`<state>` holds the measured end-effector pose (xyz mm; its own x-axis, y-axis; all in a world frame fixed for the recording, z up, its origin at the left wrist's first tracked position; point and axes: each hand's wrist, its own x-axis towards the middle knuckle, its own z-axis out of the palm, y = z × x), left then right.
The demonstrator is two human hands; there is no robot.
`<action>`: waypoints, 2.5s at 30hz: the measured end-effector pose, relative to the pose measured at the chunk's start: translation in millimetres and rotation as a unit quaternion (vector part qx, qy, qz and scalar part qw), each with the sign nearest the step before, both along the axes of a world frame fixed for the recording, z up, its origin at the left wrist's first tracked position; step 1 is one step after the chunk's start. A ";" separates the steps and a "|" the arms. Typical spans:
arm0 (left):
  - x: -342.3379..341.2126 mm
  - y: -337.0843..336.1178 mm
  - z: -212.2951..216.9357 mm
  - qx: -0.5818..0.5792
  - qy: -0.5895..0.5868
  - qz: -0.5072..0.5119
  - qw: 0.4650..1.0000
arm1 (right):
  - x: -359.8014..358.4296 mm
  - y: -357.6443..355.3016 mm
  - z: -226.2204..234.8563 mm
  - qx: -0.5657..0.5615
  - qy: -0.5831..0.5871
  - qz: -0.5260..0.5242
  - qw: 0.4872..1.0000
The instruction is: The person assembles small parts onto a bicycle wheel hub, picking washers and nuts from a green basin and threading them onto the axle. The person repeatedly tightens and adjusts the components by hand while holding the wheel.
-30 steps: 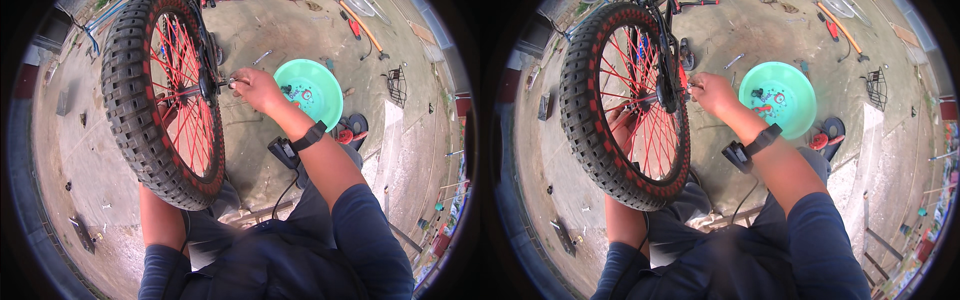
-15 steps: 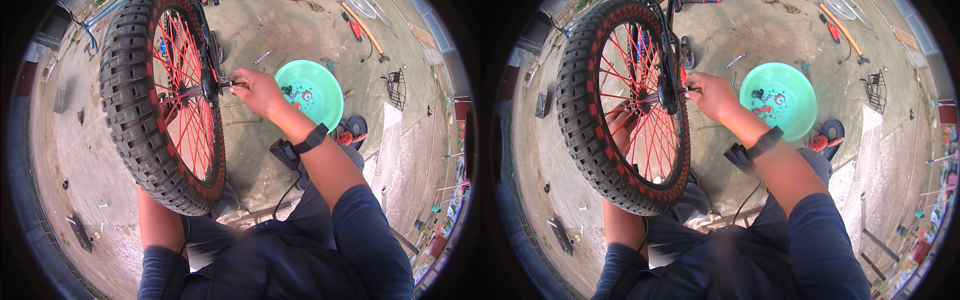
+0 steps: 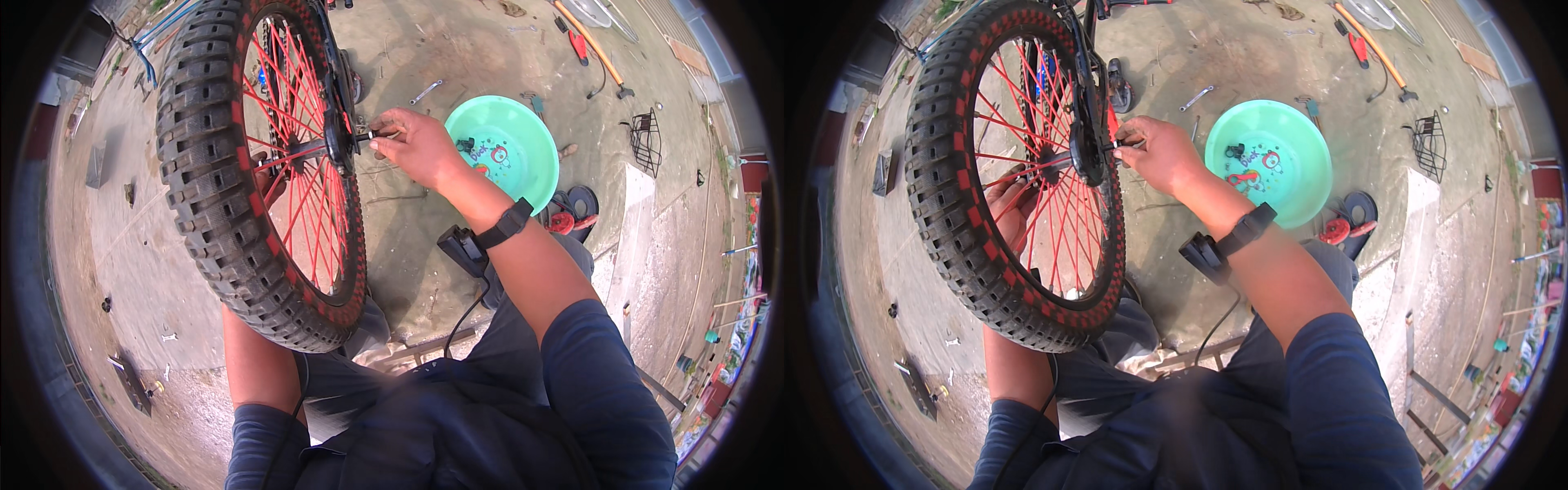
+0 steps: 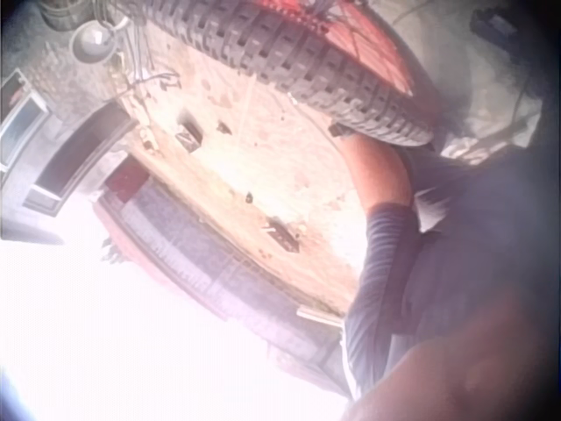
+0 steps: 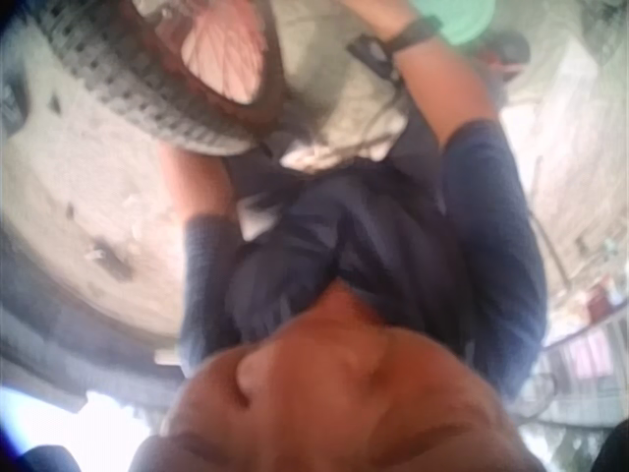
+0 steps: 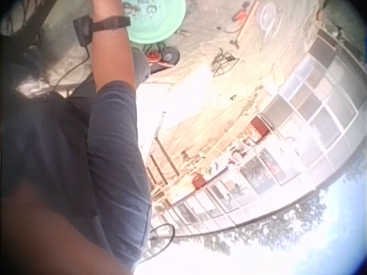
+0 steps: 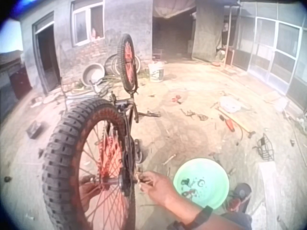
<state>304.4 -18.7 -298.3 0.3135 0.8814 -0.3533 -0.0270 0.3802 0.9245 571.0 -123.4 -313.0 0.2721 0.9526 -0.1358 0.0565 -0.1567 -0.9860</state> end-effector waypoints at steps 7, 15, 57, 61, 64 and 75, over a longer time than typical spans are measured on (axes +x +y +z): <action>-1.4 0.2 -2.5 -0.003 -0.001 0.015 1.000 | -2.2 0.1 -1.1 -0.002 0.025 -0.006 1.000; -4.2 2.3 -3.9 -0.005 0.001 0.036 0.999 | 1.4 -0.1 1.8 -0.024 -0.018 0.027 0.999; 0.0 -7.9 2.7 0.025 0.009 0.046 0.999 | -0.6 0.1 4.7 -0.075 0.112 0.017 0.991; -0.2 -6.3 2.7 0.025 0.012 0.050 0.998 | -2.5 2.7 2.8 -0.088 0.087 0.018 0.992; -0.3 -4.2 2.7 0.026 0.015 0.052 0.998 | -1.3 3.8 5.1 -0.125 0.107 0.016 0.986; -1.6 1.1 1.9 0.027 0.020 0.062 0.997 | 0.0 3.8 9.3 -0.129 0.112 0.055 0.984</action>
<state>302.8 -17.5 -296.4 0.1866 0.9310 -0.3139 -0.0330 0.3252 0.9451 571.1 -119.7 -303.7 0.1044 0.9003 -0.4227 -0.1277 -0.4093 -0.9034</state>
